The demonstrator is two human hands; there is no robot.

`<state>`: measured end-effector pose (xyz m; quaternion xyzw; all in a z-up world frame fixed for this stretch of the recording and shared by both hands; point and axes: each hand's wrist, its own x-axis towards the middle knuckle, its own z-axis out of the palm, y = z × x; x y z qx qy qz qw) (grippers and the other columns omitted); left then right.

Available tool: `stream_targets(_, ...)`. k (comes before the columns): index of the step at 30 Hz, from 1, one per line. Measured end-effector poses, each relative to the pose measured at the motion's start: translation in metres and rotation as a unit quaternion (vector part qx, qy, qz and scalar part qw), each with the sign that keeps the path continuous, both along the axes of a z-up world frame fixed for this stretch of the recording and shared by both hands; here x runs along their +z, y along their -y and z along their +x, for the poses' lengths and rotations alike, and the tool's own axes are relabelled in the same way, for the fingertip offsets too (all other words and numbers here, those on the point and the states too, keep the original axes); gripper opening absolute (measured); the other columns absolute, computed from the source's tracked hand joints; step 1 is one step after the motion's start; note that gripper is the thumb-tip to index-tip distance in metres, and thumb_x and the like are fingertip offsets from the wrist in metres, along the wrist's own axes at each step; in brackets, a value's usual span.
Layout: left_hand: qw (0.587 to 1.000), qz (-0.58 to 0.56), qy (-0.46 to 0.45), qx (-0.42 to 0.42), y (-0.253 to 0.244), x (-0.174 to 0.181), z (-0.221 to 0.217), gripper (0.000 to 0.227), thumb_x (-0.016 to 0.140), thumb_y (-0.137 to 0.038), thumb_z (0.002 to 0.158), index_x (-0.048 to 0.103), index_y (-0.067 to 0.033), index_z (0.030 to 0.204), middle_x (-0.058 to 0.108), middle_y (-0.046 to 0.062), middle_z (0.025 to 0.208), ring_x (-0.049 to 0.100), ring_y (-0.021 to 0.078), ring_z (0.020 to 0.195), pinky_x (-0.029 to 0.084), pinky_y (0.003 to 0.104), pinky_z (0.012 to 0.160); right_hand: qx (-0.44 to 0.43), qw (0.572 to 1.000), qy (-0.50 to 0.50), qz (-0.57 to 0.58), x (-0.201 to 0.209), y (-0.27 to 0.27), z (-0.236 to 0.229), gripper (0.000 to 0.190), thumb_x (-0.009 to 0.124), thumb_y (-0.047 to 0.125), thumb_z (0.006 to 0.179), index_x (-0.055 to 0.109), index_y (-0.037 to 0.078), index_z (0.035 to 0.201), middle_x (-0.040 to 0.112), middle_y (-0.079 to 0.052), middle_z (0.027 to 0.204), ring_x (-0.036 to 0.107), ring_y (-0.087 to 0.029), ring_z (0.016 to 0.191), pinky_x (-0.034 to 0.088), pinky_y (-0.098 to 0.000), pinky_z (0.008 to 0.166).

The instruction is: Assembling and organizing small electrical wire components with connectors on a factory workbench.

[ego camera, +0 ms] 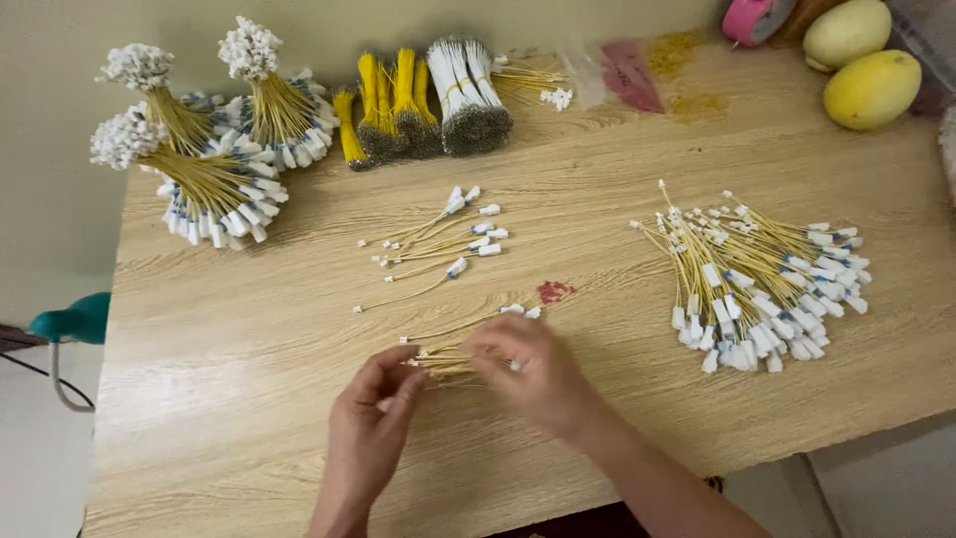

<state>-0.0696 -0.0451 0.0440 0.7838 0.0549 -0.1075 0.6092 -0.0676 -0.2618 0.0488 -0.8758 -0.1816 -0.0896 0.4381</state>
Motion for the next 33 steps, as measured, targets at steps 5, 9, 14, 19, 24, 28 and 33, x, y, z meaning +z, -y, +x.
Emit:
stream_targets(5, 0.962, 0.251, 0.103, 0.031, -0.04, -0.027, 0.028, 0.025, 0.072, -0.016, 0.093, 0.073, -0.0104, 0.118, 0.077, 0.009, 0.105, 0.074, 0.0168, 0.088, 0.061, 0.031, 0.073, -0.236, 0.925, -0.296, 0.025, -0.017, 0.068, 0.019, 0.015, 0.069, 0.025, 0.091, 0.075, 0.015, 0.1, 0.075, -0.002, 0.098, 0.074, -0.015, 0.083, 0.063, -0.039, 0.072)
stream_targets(9, 0.93, 0.332, 0.144, 0.069, -0.045, -0.027, 0.065, 0.028, 0.073, -0.02, 0.092, 0.074, -0.0101, 0.118, 0.073, 0.012, 0.105, 0.072, 0.0243, 0.085, 0.058, 0.039, 0.075, -0.27, 0.929, -0.201, -0.153, -0.033, 0.089, 0.023, 0.019, 0.076, 0.028, 0.087, 0.078, 0.014, 0.1, 0.076, -0.003, 0.098, 0.072, -0.019, 0.083, 0.058, -0.0362, 0.076)
stream_targets(14, 0.888, 0.398, 0.222, 0.051, -0.045, -0.046, 0.088, 0.028, 0.075, -0.021, 0.089, 0.076, -0.0122, 0.116, 0.072, 0.012, 0.105, 0.069, 0.0298, 0.089, 0.056, 0.043, 0.076, -0.25, 0.941, -0.154, -0.167, -0.04, 0.087, 0.031, 0.022, 0.078, 0.032, 0.085, 0.078, 0.014, 0.096, 0.075, -0.003, 0.094, 0.072, -0.02, 0.083, 0.057, -0.0361, 0.074)
stream_targets(19, 0.873, 0.425, 0.235, 0.044, -0.037, -0.04, 0.09, 0.017, 0.078, -0.024, 0.088, 0.079, -0.0119, 0.099, 0.072, 0.011, 0.099, 0.068, 0.0313, 0.09, 0.056, 0.044, 0.077, -0.245, 0.938, -0.131, -0.205, -0.051, 0.086, 0.04, 0.024, 0.076, 0.037, 0.086, 0.077, 0.015, 0.096, 0.074, -0.002, 0.093, 0.071, -0.021, 0.082, 0.057, -0.0377, 0.072)
stream_targets(24, 0.864, 0.429, 0.255, 0.067, -0.035, -0.043, 0.09, 0.011, 0.078, -0.022, 0.089, 0.078, -0.0106, 0.09, 0.072, 0.01, 0.092, 0.068, 0.0316, 0.081, 0.056, 0.044, 0.071, -0.234, 0.919, -0.179, -0.263, -0.047, 0.082, 0.047, 0.025, 0.069, 0.04, 0.093, 0.074, 0.015, 0.097, 0.073, -0.001, 0.096, 0.07, -0.021, 0.084, 0.056, -0.0396, 0.073)
stream_targets(28, 0.874, 0.411, 0.25, 0.065, -0.037, -0.031, 0.082, 0.012, 0.076, -0.02, 0.092, 0.077, -0.0084, 0.095, 0.073, 0.011, 0.091, 0.07, 0.0295, 0.077, 0.056, 0.041, 0.069, -0.23, 0.919, -0.215, -0.238, -0.033, 0.085, 0.042, 0.022, 0.067, 0.036, 0.095, 0.074, 0.014, 0.097, 0.073, -0.001, 0.094, 0.07, -0.019, 0.081, 0.056, -0.0378, 0.074)
stream_targets(33, 0.957, 0.212, 0.171, 0.102, -0.029, -0.01, 0.062, 0.011, 0.074, -0.014, 0.093, 0.076, -0.0054, 0.1, 0.077, 0.012, 0.09, 0.073, 0.0222, 0.079, 0.059, 0.033, 0.069, -0.254, 0.929, -0.27, -0.025, -0.019, 0.092, 0.033, 0.015, 0.071, 0.019, 0.092, 0.072, 0.008, 0.101, 0.075, -0.004, 0.085, 0.068, -0.013, 0.072, 0.058, -0.031, 0.068)
